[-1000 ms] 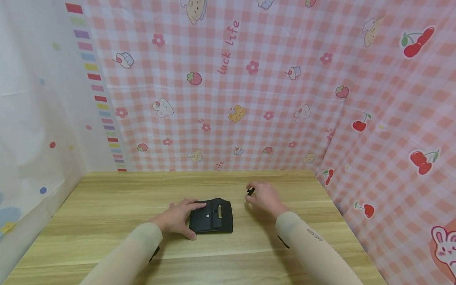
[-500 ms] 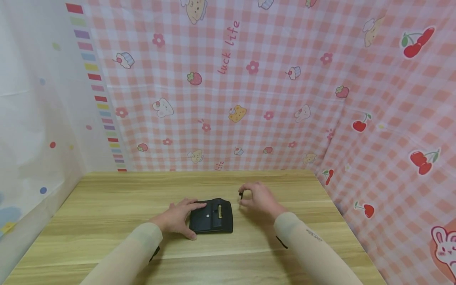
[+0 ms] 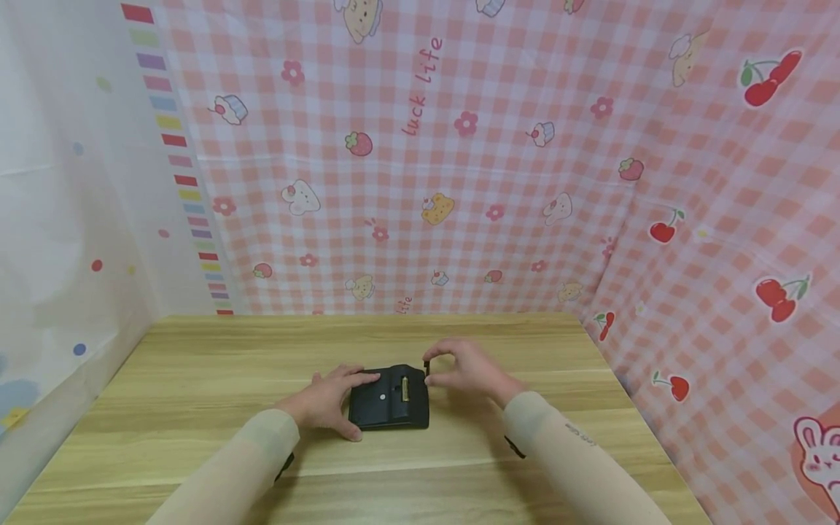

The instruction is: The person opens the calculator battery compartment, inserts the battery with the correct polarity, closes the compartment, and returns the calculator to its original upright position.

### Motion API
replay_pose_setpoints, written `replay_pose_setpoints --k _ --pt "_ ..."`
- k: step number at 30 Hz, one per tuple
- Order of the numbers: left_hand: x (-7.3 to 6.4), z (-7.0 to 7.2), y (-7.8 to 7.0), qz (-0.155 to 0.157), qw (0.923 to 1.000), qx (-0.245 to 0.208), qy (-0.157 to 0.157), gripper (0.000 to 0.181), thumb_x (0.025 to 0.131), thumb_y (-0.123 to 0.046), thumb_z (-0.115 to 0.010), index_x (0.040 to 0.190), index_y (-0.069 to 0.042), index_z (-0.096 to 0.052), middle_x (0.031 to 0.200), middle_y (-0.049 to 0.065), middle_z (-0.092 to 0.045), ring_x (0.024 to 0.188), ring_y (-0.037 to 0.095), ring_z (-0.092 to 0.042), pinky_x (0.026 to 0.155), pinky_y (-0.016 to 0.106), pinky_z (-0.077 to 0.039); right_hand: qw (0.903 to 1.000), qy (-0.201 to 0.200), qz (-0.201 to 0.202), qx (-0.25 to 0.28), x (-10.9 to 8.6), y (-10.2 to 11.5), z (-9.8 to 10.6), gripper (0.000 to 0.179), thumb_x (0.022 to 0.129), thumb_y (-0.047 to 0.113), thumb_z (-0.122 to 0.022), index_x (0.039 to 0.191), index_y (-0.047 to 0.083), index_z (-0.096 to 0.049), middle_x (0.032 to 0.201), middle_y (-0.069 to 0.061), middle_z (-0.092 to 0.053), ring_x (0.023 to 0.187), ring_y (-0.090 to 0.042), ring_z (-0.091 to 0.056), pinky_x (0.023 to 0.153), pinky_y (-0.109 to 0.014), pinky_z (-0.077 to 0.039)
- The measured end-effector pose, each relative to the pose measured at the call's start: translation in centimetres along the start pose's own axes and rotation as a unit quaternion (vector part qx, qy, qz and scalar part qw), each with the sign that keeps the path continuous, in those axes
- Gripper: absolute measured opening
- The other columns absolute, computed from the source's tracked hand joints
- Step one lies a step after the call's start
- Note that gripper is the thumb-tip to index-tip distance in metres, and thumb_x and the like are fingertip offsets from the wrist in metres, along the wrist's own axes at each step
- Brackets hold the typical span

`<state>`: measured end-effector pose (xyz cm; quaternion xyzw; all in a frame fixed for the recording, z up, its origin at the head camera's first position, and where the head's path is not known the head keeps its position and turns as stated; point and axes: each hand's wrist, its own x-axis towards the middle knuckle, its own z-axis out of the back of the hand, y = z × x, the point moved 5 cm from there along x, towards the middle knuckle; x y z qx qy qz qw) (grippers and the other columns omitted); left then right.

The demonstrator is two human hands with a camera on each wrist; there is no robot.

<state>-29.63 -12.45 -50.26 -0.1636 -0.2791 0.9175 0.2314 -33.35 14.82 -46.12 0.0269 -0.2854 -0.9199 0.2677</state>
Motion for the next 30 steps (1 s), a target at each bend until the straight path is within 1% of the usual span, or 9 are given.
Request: replay_pose_setpoints --k 4,7,13,20,27,30 --pt "0.0 0.1 -0.1 -0.003 1.0 0.001 0.0 0.107 0.071 -0.031 -0.102 0.163 -0.024 -0.047 0.172 0.021 -0.033 0.16 0.046 -0.03 0.12 0.087 -0.007 0.9998 0.014 0.012 0.006 0.1 0.7 -0.4 0.04 0.089 0.032 -0.089 0.125 0.018 -0.078 0.129 0.005 -0.077 0.133 -0.024 -0.065 0.117 -0.049 -0.05" --pt "-0.1 0.1 -0.1 -0.005 1.0 0.002 -0.001 0.107 0.071 -0.031 -0.102 0.163 -0.024 -0.048 0.171 0.022 -0.033 0.159 0.046 -0.031 0.119 0.088 -0.007 0.9992 0.025 0.02 0.023 0.2 1.0 -0.7 0.039 0.089 0.03 -0.089 0.124 0.018 -0.078 0.127 0.005 -0.077 0.133 -0.023 -0.066 0.118 -0.05 -0.05" --pt "0.1 0.1 -0.1 -0.004 1.0 0.004 0.001 0.106 0.071 -0.032 -0.102 0.162 -0.025 -0.048 0.171 0.021 -0.034 0.159 0.045 -0.032 0.12 0.087 -0.008 0.9978 0.036 0.025 0.049 0.2 1.4 -1.3 0.036 0.088 0.027 -0.09 0.121 0.018 -0.078 0.127 0.002 -0.078 0.13 -0.024 -0.068 0.116 -0.052 -0.051" --pt "0.0 0.1 -0.1 -0.005 1.0 0.007 0.003 0.106 0.072 -0.033 -0.102 0.162 -0.025 -0.048 0.171 0.021 -0.034 0.159 0.045 -0.031 0.12 0.088 -0.008 0.9978 0.05 0.009 0.042 0.2 1.6 -2.1 0.036 0.089 0.03 -0.089 0.121 0.022 -0.078 0.13 0.004 -0.077 0.131 -0.021 -0.066 0.118 -0.05 -0.049" --pt "-0.1 0.1 -0.1 -0.011 0.9999 0.008 0.002 0.106 0.072 -0.033 -0.101 0.163 -0.023 -0.047 0.171 0.022 -0.034 0.158 0.046 -0.032 0.119 0.088 -0.009 0.9976 0.051 0.025 0.039 0.2 2.0 -2.8 0.032 0.089 0.03 -0.089 0.119 0.023 -0.079 0.129 0.004 -0.076 0.128 -0.02 -0.065 0.116 -0.048 -0.05" --pt "-0.1 0.1 -0.1 -0.012 0.9999 0.009 0.003 0.106 0.073 -0.033 -0.101 0.163 -0.023 -0.047 0.171 0.021 -0.033 0.159 0.046 -0.032 0.119 0.088 -0.009 0.9979 0.051 0.02 0.036 0.2 2.1 -2.9 0.032 0.089 0.03 -0.089 0.119 0.024 -0.078 0.13 0.004 -0.075 0.131 -0.021 -0.063 0.117 -0.049 -0.05"
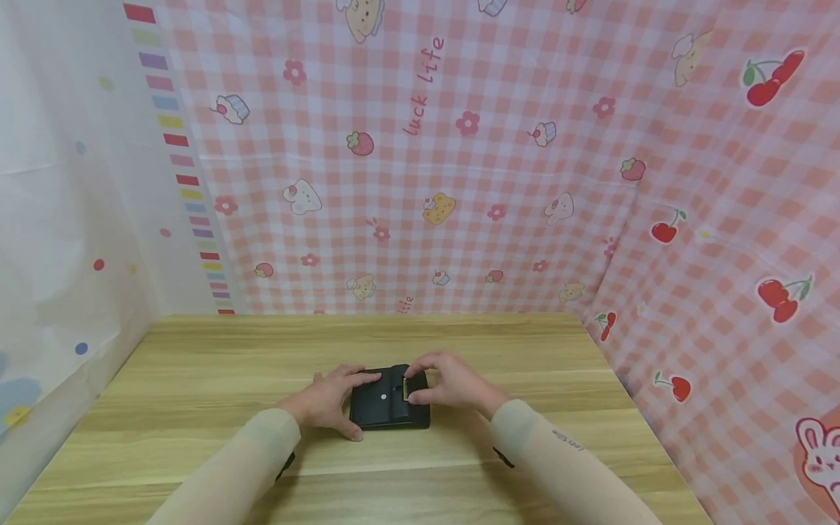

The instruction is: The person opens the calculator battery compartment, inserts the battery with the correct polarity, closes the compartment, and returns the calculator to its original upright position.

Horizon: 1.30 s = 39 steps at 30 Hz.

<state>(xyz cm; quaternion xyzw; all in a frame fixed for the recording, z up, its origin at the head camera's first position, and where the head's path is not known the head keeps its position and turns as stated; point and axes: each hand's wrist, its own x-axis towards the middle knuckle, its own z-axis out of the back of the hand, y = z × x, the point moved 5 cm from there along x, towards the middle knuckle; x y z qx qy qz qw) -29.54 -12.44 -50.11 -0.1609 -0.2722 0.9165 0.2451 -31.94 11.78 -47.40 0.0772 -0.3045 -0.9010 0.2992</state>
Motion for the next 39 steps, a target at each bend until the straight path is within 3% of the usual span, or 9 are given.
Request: replay_pose_setpoints --k 17,39 --pt "0.2 -0.2 0.4 0.004 1.0 0.005 0.002 0.106 0.073 -0.035 -0.101 0.164 -0.024 -0.046 0.172 0.02 -0.032 0.16 0.045 -0.03 0.12 0.087 -0.01 0.9971 -0.012 0.018 -0.073 0.0 1.4 -0.1 0.032 0.09 0.032 -0.087 0.12 0.022 -0.08 0.129 0.001 -0.076 0.131 -0.026 -0.063 0.116 -0.049 -0.05" --pt "0.1 -0.1 0.3 0.002 1.0 0.006 0.005 0.106 0.074 -0.036 -0.1 0.164 -0.024 -0.045 0.172 0.02 -0.032 0.16 0.045 -0.03 0.12 0.087 -0.01 0.9875 0.018 0.04 -0.151 0.0 2.2 -0.5 0.039 0.093 0.033 -0.085 0.13 0.024 -0.079 0.13 0.002 -0.078 0.124 -0.019 -0.069 0.111 -0.044 -0.055"
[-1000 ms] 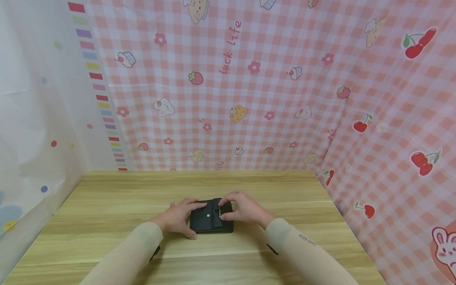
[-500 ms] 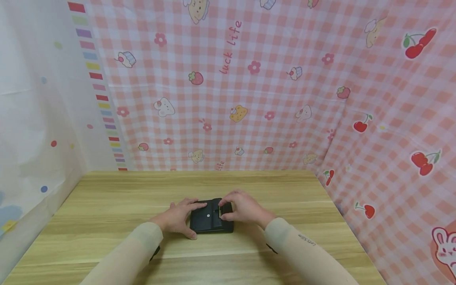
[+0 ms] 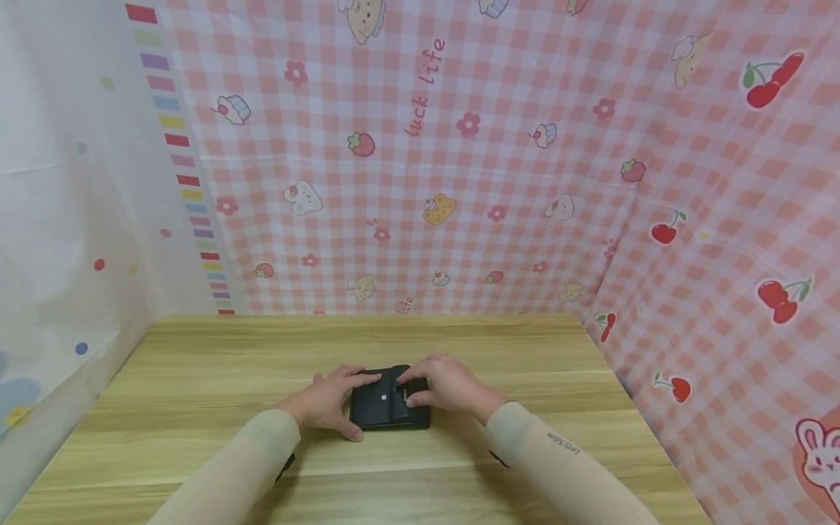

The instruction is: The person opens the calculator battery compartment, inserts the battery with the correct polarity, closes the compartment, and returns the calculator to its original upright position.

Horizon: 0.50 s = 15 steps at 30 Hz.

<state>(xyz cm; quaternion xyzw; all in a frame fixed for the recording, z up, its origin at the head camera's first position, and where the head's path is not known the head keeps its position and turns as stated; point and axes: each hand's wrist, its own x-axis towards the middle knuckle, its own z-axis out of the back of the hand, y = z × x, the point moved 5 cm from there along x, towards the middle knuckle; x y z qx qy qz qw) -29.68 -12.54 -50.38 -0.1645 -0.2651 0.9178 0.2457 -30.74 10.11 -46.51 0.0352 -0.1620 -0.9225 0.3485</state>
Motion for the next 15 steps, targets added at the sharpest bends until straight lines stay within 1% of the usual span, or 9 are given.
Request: replay_pose_setpoints --k 8,15 --pt "-0.06 0.04 -0.06 -0.001 1.0 -0.006 0.002 0.105 0.075 -0.035 -0.1 0.164 -0.023 -0.046 0.173 0.021 -0.031 0.16 0.046 -0.028 0.121 0.086 -0.009 0.9989 0.002 0.014 -0.045 -0.02 0.6 0.08 0.04 0.094 0.034 -0.082 0.133 0.026 -0.078 0.131 0.004 -0.078 0.124 -0.019 -0.069 0.108 -0.044 -0.057" --pt "-0.07 0.05 -0.05 -0.003 1.0 -0.005 0.004 0.106 0.075 -0.036 -0.1 0.164 -0.023 -0.045 0.173 0.021 -0.03 0.16 0.046 -0.028 0.12 0.087 -0.008 0.9978 0.009 0.022 -0.062 -0.06 0.59 -0.26 0.043 0.096 0.036 -0.08 0.138 0.028 -0.075 0.141 -0.004 -0.072 0.132 -0.024 -0.066 0.112 -0.047 -0.055"
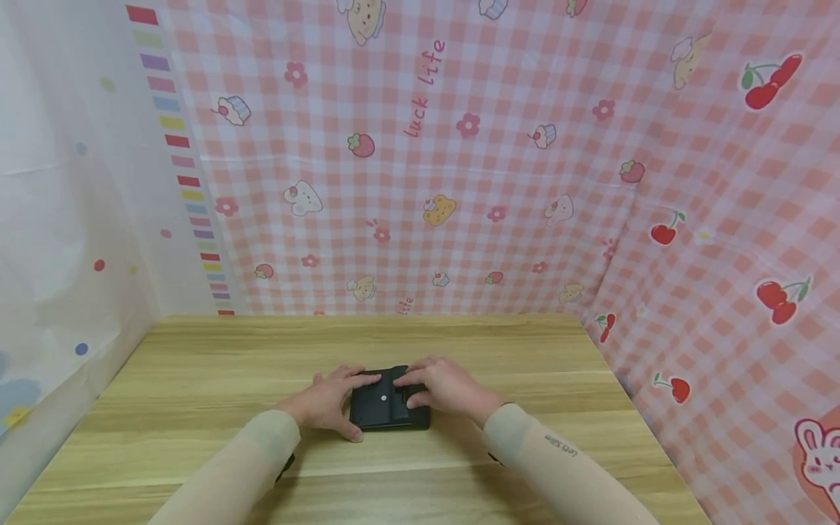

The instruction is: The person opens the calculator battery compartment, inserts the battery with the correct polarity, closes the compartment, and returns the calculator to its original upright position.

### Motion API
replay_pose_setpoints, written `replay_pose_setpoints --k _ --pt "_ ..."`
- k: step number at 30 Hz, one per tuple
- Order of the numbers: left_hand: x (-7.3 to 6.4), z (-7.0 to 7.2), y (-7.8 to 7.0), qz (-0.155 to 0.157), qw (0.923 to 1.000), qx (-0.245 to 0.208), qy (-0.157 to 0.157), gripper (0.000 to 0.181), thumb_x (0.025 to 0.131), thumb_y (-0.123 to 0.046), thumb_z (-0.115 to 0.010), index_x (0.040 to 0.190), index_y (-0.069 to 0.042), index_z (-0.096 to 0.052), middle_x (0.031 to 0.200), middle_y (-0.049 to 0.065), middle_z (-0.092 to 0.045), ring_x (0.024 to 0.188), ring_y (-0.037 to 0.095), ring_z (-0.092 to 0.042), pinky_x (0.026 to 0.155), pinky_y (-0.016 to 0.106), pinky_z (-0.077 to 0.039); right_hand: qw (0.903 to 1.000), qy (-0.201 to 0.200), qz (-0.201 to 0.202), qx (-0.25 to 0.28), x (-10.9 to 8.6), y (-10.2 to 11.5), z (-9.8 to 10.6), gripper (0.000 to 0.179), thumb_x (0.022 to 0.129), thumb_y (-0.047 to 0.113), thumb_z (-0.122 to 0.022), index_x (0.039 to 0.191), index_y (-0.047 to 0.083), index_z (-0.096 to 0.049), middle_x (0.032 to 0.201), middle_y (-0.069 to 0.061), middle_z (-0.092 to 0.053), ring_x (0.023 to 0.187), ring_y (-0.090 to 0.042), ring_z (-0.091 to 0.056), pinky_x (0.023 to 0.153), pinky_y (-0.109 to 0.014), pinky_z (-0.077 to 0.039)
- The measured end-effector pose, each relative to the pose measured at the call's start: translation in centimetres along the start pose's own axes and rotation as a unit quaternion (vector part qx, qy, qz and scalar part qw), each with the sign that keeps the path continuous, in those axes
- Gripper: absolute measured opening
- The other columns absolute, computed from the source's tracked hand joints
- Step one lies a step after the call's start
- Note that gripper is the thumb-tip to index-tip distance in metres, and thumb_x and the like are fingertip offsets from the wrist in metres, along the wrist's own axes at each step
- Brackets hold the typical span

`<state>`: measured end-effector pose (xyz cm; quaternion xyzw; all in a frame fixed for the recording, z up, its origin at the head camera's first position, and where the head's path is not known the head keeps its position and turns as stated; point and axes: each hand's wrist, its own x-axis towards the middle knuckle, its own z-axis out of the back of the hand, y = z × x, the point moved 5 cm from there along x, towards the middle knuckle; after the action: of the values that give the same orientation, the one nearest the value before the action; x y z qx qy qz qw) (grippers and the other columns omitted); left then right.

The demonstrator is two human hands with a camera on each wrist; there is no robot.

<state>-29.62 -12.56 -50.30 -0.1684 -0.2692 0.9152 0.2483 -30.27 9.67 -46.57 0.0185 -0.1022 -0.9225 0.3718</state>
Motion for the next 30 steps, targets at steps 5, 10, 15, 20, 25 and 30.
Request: replay_pose_setpoints --k 5,10,15,20,25,30 --pt "0.0 0.0 0.0 0.002 1.0 0.002 -0.001 0.106 0.075 -0.036 -0.1 0.164 -0.023 -0.045 0.173 0.021 -0.031 0.161 0.046 -0.027 0.12 0.087 -0.009 0.9998 0.007 -0.003 -0.018 0.0 0.0 -0.2 0.044 0.097 0.037 -0.079 0.14 0.031 -0.072 0.144 -0.004 -0.069 0.133 -0.025 -0.065 0.112 -0.048 -0.054" --pt "0.0 -0.1 0.0 0.007 1.0 -0.002 0.001 0.106 0.075 -0.035 -0.1 0.164 -0.024 -0.044 0.174 0.021 -0.029 0.163 0.05 -0.018 0.121 0.087 -0.007 0.9997 0.0 0.008 -0.025 -0.1 0.0 -0.3 0.046 0.096 0.036 -0.08 0.141 0.03 -0.072 0.141 -0.005 -0.07 0.13 -0.025 -0.066 0.11 -0.047 -0.056" --pt "0.0 -0.1 0.0 0.008 0.9999 -0.005 -0.002 0.106 0.074 -0.034 -0.1 0.164 -0.023 -0.045 0.174 0.021 -0.029 0.164 0.05 -0.017 0.121 0.086 -0.007 0.9998 -0.003 0.012 -0.013 -0.1 -0.1 -0.3 0.05 0.096 0.035 -0.081 0.144 0.028 -0.07 0.14 -0.005 -0.071 0.129 -0.024 -0.067 0.11 -0.046 -0.056" --pt "0.0 -0.2 0.1 0.006 1.0 -0.002 -0.002 0.106 0.075 -0.035 -0.1 0.165 -0.023 -0.044 0.174 0.021 -0.029 0.164 0.05 -0.017 0.121 0.086 -0.007 1.0 0.001 -0.002 -0.007 -0.1 -0.2 -0.3 0.056 0.095 0.036 -0.082 0.148 0.027 -0.067 0.143 -0.006 -0.07 0.132 -0.025 -0.066 0.112 -0.047 -0.055" --pt "0.0 -0.1 0.1 0.006 1.0 -0.003 0.0 0.107 0.075 -0.036 -0.1 0.165 -0.024 -0.044 0.174 0.021 -0.029 0.163 0.049 -0.02 0.121 0.086 -0.007 0.9988 0.003 -0.039 0.029 -0.1 -0.7 -0.3 0.061 0.096 0.038 -0.081 0.152 0.022 -0.062 0.147 -0.005 -0.068 0.137 -0.024 -0.064 0.116 -0.046 -0.052" --pt "0.0 0.0 0.0 0.009 1.0 -0.005 -0.001 0.107 0.074 -0.035 -0.1 0.164 -0.025 -0.045 0.174 0.02 -0.029 0.163 0.047 -0.022 0.121 0.086 -0.007 0.9847 -0.006 -0.109 0.135 -0.6 -2.1 -0.5 0.059 0.1 0.038 -0.077 0.152 0.017 -0.061 0.148 -0.007 -0.068 0.133 -0.027 -0.066 0.111 -0.049 -0.055"
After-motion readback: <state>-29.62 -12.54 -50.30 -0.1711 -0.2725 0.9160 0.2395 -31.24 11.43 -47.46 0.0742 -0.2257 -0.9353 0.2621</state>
